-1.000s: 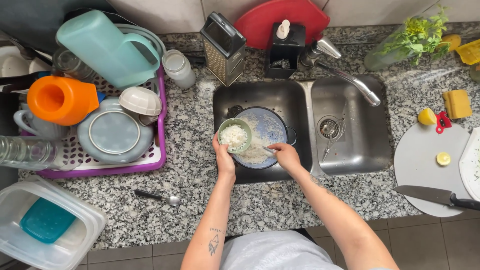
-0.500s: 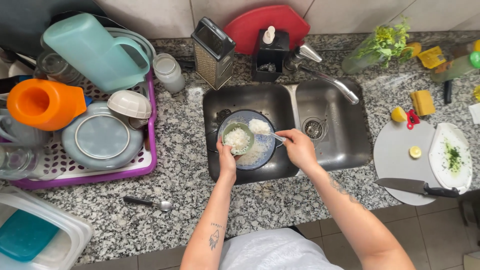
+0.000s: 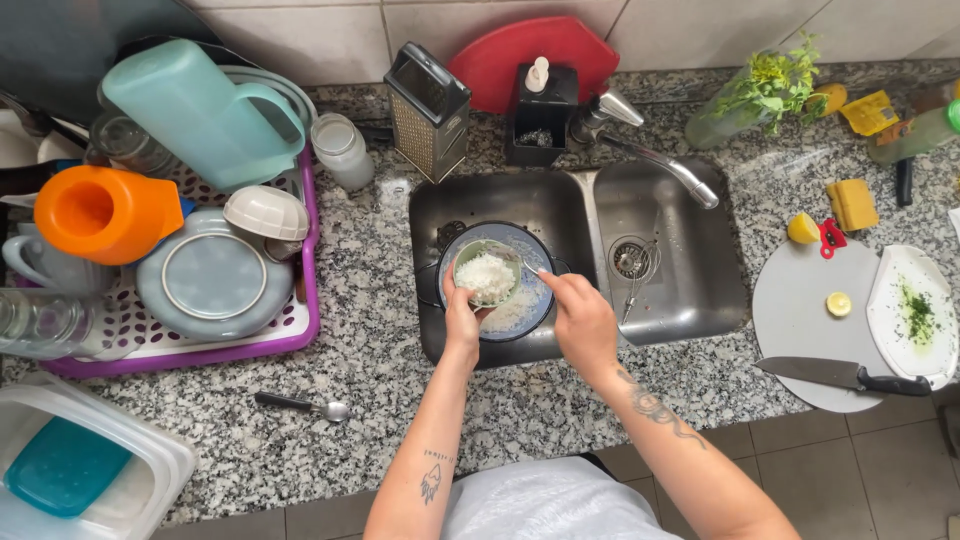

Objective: The person assembles meals in plastic containers on a table, adding corn and lemon slices. They then move to the kitchen counter to wipe a plastic lid with a paper towel and scoop rice from a colander into a bowl.

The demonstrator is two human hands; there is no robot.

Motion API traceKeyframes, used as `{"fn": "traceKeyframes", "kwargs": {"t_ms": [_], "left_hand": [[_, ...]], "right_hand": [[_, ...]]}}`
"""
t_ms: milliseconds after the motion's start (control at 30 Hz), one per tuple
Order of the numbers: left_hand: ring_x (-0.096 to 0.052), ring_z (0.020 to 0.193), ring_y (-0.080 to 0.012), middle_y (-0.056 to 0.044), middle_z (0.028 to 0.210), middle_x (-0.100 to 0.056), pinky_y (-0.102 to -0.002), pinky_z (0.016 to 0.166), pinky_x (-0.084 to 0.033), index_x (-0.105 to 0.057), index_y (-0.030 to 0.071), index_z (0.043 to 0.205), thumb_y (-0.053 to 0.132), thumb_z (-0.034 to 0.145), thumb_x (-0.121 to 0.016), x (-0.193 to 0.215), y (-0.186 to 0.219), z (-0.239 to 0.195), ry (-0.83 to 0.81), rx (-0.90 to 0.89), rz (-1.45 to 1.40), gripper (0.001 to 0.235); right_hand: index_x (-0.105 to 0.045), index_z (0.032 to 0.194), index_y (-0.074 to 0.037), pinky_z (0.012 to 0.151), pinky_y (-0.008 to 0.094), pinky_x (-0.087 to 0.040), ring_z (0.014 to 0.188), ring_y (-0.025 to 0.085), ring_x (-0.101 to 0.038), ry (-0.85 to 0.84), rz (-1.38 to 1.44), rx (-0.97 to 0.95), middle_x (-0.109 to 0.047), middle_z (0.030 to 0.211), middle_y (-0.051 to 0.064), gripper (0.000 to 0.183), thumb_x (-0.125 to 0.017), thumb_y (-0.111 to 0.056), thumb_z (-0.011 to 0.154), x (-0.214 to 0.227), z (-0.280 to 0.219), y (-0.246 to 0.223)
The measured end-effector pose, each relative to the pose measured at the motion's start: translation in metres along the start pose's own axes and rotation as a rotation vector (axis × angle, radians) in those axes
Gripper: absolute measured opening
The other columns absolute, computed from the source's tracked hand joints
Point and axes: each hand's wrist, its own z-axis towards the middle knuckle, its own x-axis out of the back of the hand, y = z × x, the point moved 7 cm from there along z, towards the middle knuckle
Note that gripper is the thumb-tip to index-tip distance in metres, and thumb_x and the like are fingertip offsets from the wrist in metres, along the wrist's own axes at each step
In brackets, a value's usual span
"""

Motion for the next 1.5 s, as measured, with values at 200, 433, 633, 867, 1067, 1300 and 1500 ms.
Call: {"fn": "traceKeyframes", "kwargs": {"t_ms": [200,433,633,867,1067,1300,1500], "left_hand": [[-0.036,0.124,-0.0441,-0.025,0.145,-0.014,-0.046,0.098,-0.046,-0.019,0.024,0.145,0.017,0.084,-0.037,0.003,-0.006,0.001,0.04,0.022,-0.023,0.064],[-0.032,0.126,-0.0484,-0.029,0.145,-0.01,-0.05,0.095,-0.047,-0.019,0.023,0.145,0.014,0.085,-0.035,0.015,-0.012,0.003,0.033,-0.01,-0.021,0.064],[-0.03,0.129,-0.0446,-0.023,0.148,-0.017,-0.05,0.102,-0.032,-0.024,0.029,0.144,0.02,0.082,-0.035,0.025,0.018,-0.013,0.208,-0.041,0.05,0.063],[-0.018,0.136,-0.0454,-0.02,0.151,-0.015,-0.054,0.111,-0.015,-0.028,0.028,0.143,0.019,0.08,-0.035,0.023,0.023,-0.019,0.264,-0.056,0.088,0.064],[-0.012,0.137,-0.0485,-0.017,0.152,-0.013,-0.061,0.107,-0.008,-0.027,0.034,0.141,0.022,0.083,-0.035,0.031,0.001,-0.013,0.27,0.033,0.046,0.06],[-0.012,0.138,-0.046,-0.02,0.151,-0.012,-0.056,0.111,-0.012,-0.025,0.025,0.144,0.015,0.082,-0.032,0.014,0.041,-0.03,0.244,-0.07,0.088,0.063],[-0.023,0.132,-0.0504,-0.022,0.15,-0.007,-0.054,0.103,-0.035,-0.02,0.025,0.145,0.016,0.084,-0.032,0.028,0.042,-0.019,0.204,-0.103,0.009,0.063]], "right_hand": [[-0.073,0.1,-0.031,0.072,0.032,-0.051,0.078,0.019,-0.066,-0.301,0.314,-0.427,-0.067,0.083,-0.005,0.031,-0.056,-0.011,0.083,-0.016,-0.003,0.013],[-0.074,0.099,-0.025,0.075,0.037,-0.05,0.081,0.024,-0.065,-0.294,0.309,-0.489,-0.066,0.085,-0.001,0.026,-0.059,-0.01,0.082,-0.01,0.009,0.031],[-0.069,0.102,-0.011,0.065,0.045,-0.053,0.072,0.036,-0.064,-0.224,-0.083,-0.142,-0.062,0.083,0.01,0.031,-0.052,0.0,0.079,-0.053,0.031,0.065],[-0.068,0.096,-0.015,0.058,0.033,-0.051,0.068,0.022,-0.062,-0.26,-0.541,0.157,-0.058,0.081,0.001,0.024,-0.061,-0.007,0.074,-0.134,-0.015,0.085],[-0.069,0.099,-0.018,0.07,0.043,-0.054,0.079,0.034,-0.067,-0.581,-0.059,-0.367,-0.063,0.091,0.006,0.029,-0.051,-0.008,0.078,-0.16,-0.041,0.083],[-0.068,0.112,-0.016,0.093,0.042,-0.041,0.115,0.034,-0.054,-0.606,0.384,-0.77,-0.06,0.116,0.01,0.037,-0.046,-0.005,0.084,-0.146,-0.045,0.088],[-0.072,0.104,-0.015,0.095,0.04,-0.04,0.112,0.032,-0.055,-0.482,0.429,-0.775,-0.063,0.108,0.011,0.033,-0.053,-0.003,0.08,-0.113,-0.035,0.087]]}}
